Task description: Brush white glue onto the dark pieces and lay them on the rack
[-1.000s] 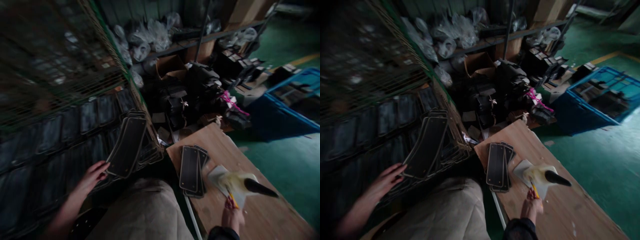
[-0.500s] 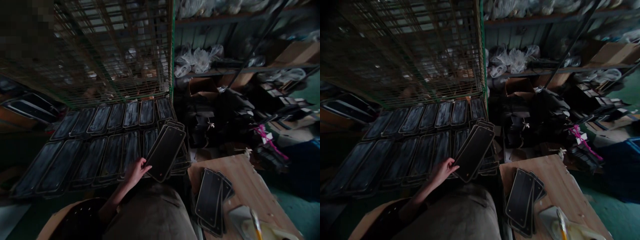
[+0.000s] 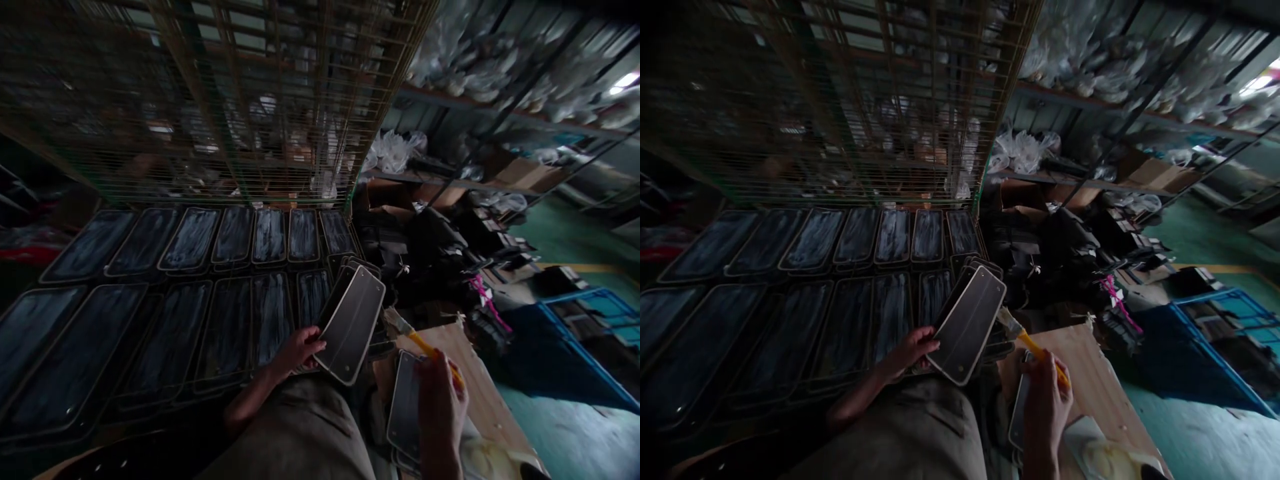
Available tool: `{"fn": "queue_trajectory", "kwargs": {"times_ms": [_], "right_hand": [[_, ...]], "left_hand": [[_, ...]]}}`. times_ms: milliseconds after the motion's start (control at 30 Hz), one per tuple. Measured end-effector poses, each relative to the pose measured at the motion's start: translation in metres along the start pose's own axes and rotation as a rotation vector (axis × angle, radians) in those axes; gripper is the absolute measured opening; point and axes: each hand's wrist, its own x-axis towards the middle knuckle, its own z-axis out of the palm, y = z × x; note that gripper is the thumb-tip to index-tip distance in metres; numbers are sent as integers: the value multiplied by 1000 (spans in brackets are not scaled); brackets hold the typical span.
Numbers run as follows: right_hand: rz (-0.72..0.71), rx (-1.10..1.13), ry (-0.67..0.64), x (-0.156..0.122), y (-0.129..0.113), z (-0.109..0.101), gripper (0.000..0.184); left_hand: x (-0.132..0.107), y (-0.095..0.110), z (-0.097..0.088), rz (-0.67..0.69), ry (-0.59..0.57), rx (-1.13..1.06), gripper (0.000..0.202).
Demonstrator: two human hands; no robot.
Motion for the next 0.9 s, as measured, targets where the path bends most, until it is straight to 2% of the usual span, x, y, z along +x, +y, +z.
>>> {"fn": "queue_trajectory", "kwargs": {"times_ms": [100,167,267,400,567,667,767,900], "right_hand": [[-19,6,52,-4,-23,21,37],[-74,-71,42,-2,-33,32,38],[-209,-323,-92,7,-37,43,42],[-367,-625,-296,31,-36,50,41],[-529,-668,-406,65,-33,64,38],[-601,-732,-453,75,-33,74,36],[-700,-718,-426,72,-39,75,33],[-761,-617,-274,61,-56,63,27]], "left_hand": [[1,-8,-8,55,48,-103,37],[3,-13,-10,54,103,-124,38],[2,-16,-7,18,151,-177,39],[-5,-10,2,-40,195,-293,38],[-11,-8,8,15,236,-231,37],[-14,-11,10,4,247,-229,36],[-18,-11,8,-1,212,-281,35],[-21,-5,3,16,228,-282,35]]}}
